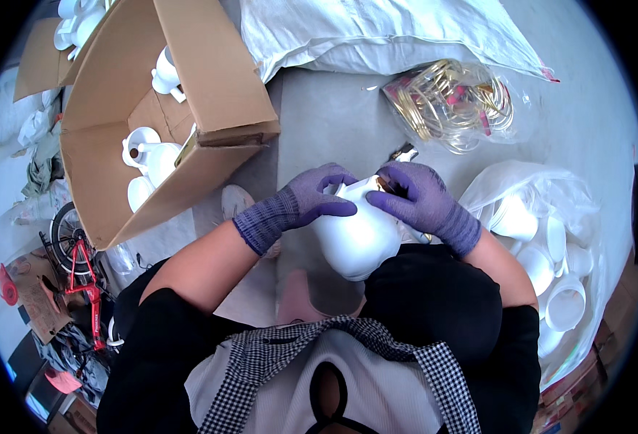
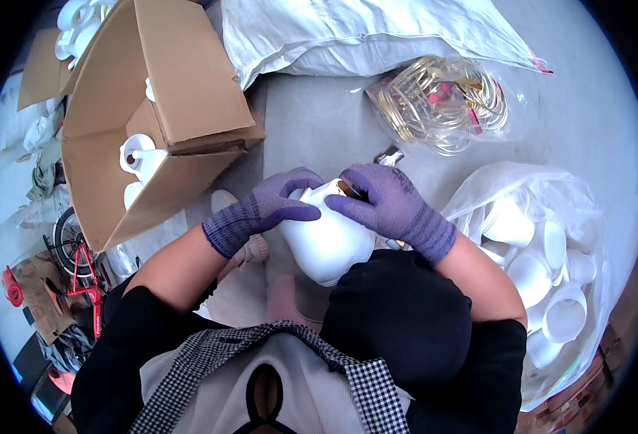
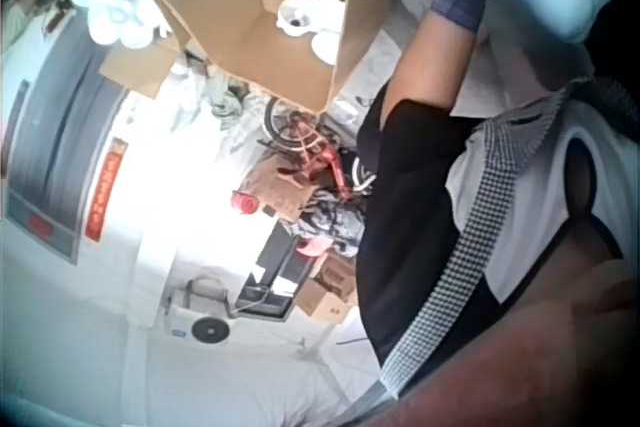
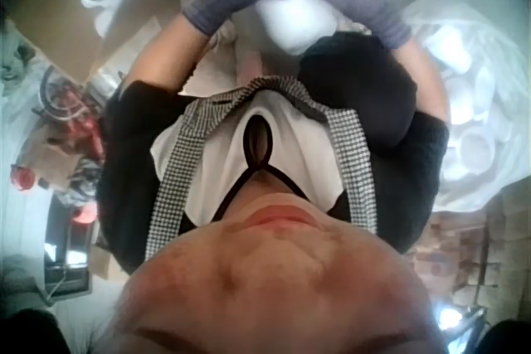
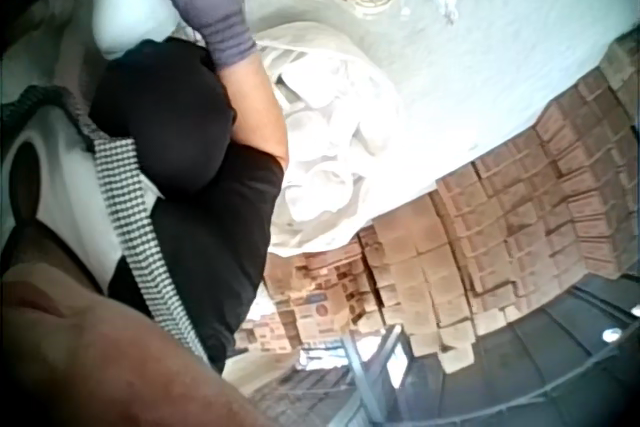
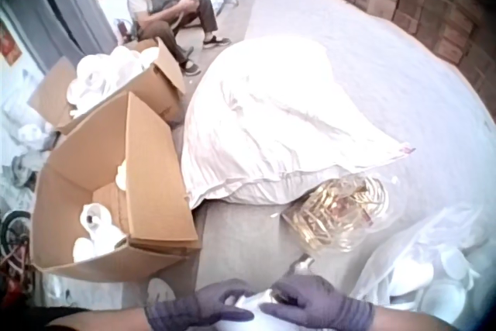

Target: The person sits on a small stool and assembles white ceramic pitchers by inserting gold-colored handles into the pitcher bodies. They use a hammer to gently tap the handles into place and then place the finished pitchers into a cardboard box.

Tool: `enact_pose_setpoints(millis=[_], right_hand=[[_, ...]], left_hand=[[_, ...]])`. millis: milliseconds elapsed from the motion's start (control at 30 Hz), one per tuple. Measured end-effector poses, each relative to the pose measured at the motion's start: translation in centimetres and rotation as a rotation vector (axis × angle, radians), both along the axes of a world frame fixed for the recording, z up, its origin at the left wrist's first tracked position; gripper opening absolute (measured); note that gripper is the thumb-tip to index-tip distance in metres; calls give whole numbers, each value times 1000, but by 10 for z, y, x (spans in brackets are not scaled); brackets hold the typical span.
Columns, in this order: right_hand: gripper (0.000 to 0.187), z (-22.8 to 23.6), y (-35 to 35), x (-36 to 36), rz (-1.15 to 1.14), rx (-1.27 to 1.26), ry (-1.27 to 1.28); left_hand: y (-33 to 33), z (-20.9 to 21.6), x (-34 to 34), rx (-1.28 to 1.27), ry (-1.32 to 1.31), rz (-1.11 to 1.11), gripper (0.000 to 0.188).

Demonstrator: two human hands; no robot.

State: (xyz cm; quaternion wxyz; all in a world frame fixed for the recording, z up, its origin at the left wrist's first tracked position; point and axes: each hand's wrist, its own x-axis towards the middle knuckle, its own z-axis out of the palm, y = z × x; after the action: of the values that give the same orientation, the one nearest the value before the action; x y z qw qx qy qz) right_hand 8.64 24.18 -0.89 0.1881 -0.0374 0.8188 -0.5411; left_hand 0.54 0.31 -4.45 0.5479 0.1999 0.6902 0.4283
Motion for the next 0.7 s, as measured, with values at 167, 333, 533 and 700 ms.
enact_pose_setpoints(millis=[167,333,533,700], right_hand=[[35,5,-7,6,-63,69,27],[33,-10,-10,7,-91,-60,-55],[30,-25,-16,5,-56,17,-53],[30,-21,-19,2,-135,42,-52]], left_hand=[[2,14,-5,-53,25,-72,63],[-10,5,11,-101,-151,22,62],[-13,5,20,-133,-368,202,58],[-8,2,13,-166,-366,180,56]])
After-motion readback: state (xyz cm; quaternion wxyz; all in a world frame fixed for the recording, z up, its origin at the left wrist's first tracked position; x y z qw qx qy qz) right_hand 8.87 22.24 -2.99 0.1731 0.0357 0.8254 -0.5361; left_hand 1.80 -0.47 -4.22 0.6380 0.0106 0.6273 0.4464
